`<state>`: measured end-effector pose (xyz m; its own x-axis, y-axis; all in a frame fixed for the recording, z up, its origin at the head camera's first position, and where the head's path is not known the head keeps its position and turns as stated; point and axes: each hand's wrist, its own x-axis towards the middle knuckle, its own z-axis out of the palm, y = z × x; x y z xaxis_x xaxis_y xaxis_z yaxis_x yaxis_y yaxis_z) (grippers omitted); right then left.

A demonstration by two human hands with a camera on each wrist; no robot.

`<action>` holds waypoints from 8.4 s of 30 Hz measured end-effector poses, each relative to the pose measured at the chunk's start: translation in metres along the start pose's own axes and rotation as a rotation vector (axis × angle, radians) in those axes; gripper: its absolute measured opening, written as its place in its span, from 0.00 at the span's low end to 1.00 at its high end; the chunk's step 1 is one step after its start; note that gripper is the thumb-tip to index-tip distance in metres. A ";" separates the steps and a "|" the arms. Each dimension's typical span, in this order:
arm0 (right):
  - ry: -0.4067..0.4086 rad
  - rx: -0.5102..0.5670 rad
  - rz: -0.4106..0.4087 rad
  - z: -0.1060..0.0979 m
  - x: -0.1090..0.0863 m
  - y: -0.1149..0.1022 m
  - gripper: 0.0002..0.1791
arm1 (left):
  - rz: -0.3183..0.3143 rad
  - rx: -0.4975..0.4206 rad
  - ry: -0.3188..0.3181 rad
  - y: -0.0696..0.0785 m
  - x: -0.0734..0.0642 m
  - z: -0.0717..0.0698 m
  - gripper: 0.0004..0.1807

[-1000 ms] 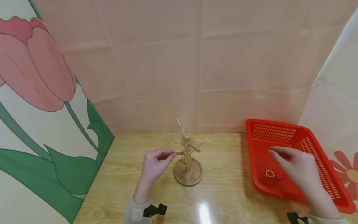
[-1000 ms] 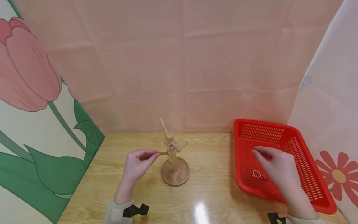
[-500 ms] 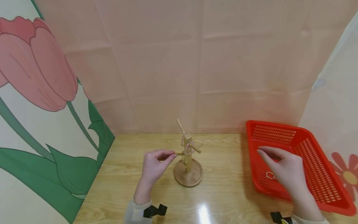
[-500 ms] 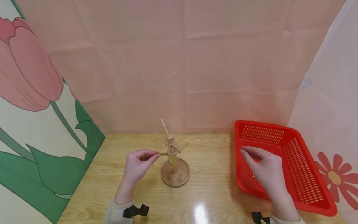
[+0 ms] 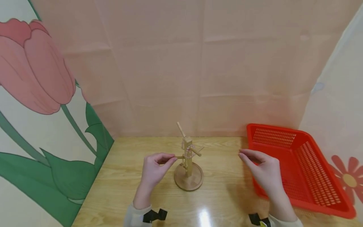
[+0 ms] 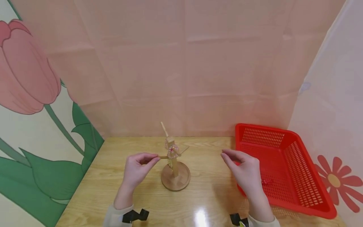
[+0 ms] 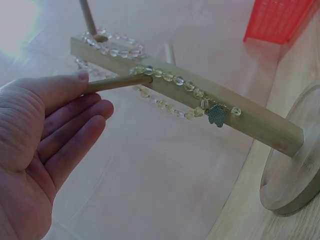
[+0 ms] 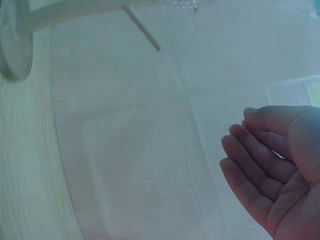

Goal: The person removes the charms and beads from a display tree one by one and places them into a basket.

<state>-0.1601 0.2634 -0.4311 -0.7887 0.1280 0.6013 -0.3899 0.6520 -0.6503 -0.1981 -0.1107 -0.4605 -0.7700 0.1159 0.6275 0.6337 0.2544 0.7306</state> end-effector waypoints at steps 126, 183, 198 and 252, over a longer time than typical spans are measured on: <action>-0.020 0.322 -0.130 0.126 0.004 -0.070 0.10 | 0.038 0.010 0.007 -0.004 0.000 0.004 0.05; -0.005 0.374 -0.223 0.109 0.005 -0.083 0.12 | 0.064 0.060 0.044 -0.007 0.001 0.001 0.04; 0.010 0.391 -0.278 0.103 0.006 -0.083 0.14 | 0.067 0.066 0.047 -0.008 0.001 0.002 0.05; 0.044 0.451 -0.400 0.084 0.007 -0.092 0.19 | 0.065 0.067 0.046 -0.006 0.000 0.001 0.04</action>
<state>-0.1694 0.1410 -0.4062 -0.5228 -0.0243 0.8521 -0.8228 0.2759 -0.4970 -0.2019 -0.1110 -0.4656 -0.7223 0.0908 0.6856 0.6744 0.3118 0.6692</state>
